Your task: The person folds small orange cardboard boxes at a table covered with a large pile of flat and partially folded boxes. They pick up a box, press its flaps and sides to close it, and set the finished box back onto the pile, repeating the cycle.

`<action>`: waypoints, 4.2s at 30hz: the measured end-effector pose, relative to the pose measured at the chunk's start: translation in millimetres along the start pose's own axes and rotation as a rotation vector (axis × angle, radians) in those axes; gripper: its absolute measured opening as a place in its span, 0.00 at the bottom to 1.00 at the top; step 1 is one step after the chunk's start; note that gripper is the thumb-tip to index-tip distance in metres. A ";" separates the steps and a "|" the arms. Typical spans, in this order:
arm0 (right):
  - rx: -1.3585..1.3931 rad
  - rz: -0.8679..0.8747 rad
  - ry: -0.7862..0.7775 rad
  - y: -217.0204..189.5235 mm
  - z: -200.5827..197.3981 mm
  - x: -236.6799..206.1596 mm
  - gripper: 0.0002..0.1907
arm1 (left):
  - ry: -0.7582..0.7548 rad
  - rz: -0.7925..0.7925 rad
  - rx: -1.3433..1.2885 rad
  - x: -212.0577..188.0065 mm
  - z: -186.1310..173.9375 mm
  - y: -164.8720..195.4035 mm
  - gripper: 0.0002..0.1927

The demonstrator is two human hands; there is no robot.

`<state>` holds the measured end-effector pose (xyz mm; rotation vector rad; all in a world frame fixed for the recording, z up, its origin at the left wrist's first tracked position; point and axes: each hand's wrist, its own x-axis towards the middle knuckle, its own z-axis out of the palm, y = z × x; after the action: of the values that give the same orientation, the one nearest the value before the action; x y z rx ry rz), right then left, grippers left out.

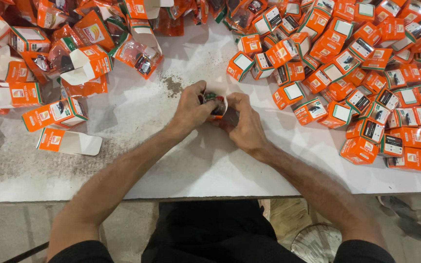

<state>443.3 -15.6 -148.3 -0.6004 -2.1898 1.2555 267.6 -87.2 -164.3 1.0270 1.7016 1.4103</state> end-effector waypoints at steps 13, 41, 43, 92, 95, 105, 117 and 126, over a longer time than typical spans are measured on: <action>-0.446 -0.400 0.027 2.6 -1.1 0.2 0.24 | -0.290 -0.152 -0.337 -0.6 -46.0 3.1 0.12; -0.252 -0.129 -0.053 -5.7 -2.6 -1.3 0.35 | -0.172 0.629 0.179 -28.9 -23.3 4.9 0.14; -0.224 -0.117 -0.074 -6.7 -3.9 -0.7 0.35 | -0.180 0.653 0.222 -29.6 -25.3 5.2 0.14; -0.029 -0.316 -0.199 0.1 4.5 1.7 0.53 | 0.285 0.990 1.156 -36.0 -119.7 23.6 0.16; 0.239 -0.191 -0.299 5.4 8.0 -1.2 0.55 | -0.171 1.057 1.022 -45.0 -49.5 24.1 0.24; -0.177 -0.279 -0.141 11.7 9.7 2.8 0.32 | 0.207 0.542 1.089 22.3 -95.7 11.1 0.31; -0.112 -0.171 -0.218 -0.5 -14.6 11.1 0.23 | 0.214 0.992 0.387 -46.0 -59.4 23.7 0.22; -0.168 -0.219 -0.172 12.1 -11.3 15.9 0.25 | 0.095 1.114 0.902 -49.6 -35.9 19.6 0.32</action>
<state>439.9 7.0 -150.4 -0.3137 -2.4448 1.0497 261.0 -145.5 -137.6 2.7381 1.9346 1.2074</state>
